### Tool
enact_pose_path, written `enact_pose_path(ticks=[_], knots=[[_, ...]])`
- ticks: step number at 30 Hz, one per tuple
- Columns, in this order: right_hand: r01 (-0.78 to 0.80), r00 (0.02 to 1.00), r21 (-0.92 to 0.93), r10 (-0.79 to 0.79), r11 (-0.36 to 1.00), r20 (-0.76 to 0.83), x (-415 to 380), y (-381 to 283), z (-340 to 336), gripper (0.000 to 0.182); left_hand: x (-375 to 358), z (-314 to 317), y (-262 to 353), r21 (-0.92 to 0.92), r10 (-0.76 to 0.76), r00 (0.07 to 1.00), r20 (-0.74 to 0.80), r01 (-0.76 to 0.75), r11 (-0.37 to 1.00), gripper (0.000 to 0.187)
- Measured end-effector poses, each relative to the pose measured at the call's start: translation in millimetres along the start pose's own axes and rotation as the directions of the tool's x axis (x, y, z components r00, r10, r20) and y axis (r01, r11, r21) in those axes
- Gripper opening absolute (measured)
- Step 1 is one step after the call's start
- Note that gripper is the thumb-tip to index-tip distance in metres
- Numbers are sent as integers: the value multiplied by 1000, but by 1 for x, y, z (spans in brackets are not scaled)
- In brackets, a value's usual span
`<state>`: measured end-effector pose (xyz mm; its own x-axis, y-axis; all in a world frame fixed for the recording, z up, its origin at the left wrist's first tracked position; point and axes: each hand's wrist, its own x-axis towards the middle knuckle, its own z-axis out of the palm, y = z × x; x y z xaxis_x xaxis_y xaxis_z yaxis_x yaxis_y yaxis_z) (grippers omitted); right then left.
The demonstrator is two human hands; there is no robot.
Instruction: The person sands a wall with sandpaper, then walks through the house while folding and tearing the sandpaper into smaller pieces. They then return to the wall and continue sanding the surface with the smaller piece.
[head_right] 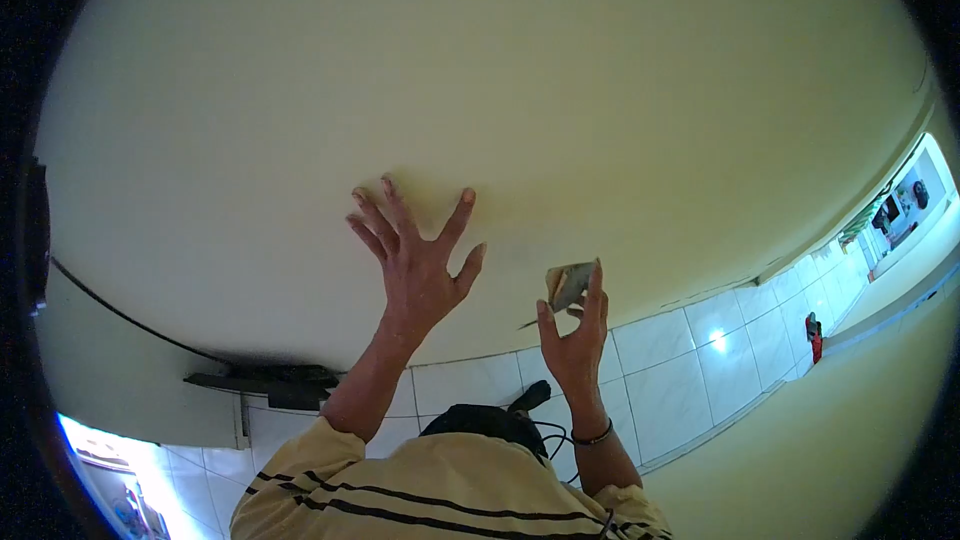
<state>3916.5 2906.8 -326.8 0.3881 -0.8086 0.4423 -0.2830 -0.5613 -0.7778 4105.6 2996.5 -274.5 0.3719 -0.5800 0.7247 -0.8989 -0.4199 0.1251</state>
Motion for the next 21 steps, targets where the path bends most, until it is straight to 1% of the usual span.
enact_pose_path(ticks=[1,3,4,7,9,12,14,15,17,21], knots=[[7,1000,-1,-7,1000,-4,-1,-1,-3,86,-3,-2,4,9,-5,1000,12,5,1000,58],[92,995,21,-93,995,32,8,-9,-6,85,-1,-7,11,19,0,1000,-10,0,1000,58],[107,994,26,-108,994,21,14,-14,-8,85,-1,-10,15,27,0,1000,-3,0,1000,58],[233,970,47,-236,971,53,19,-24,-14,82,-1,-19,25,46,4,999,50,-6,999,58],[227,971,47,-229,973,66,19,-28,-9,82,-2,-20,20,46,14,997,78,-18,999,58],[234,969,43,-237,971,69,21,-28,-8,82,1,-17,22,36,16,998,66,-18,999,58],[238,969,45,-241,970,63,18,-25,-6,82,3,-18,26,50,25,1000,16,-25,998,58],[228,971,50,-231,972,61,17,-22,-6,82,2,-15,26,47,32,999,19,-33,998,58],[218,974,48,-220,975,55,16,-19,-7,82,2,-5,24,96,57,997,-48,-52,994,58],[133,990,6,-134,991,39,14,-13,-3,82,0,12,12,108,136,989,-51,-130,986,58]])
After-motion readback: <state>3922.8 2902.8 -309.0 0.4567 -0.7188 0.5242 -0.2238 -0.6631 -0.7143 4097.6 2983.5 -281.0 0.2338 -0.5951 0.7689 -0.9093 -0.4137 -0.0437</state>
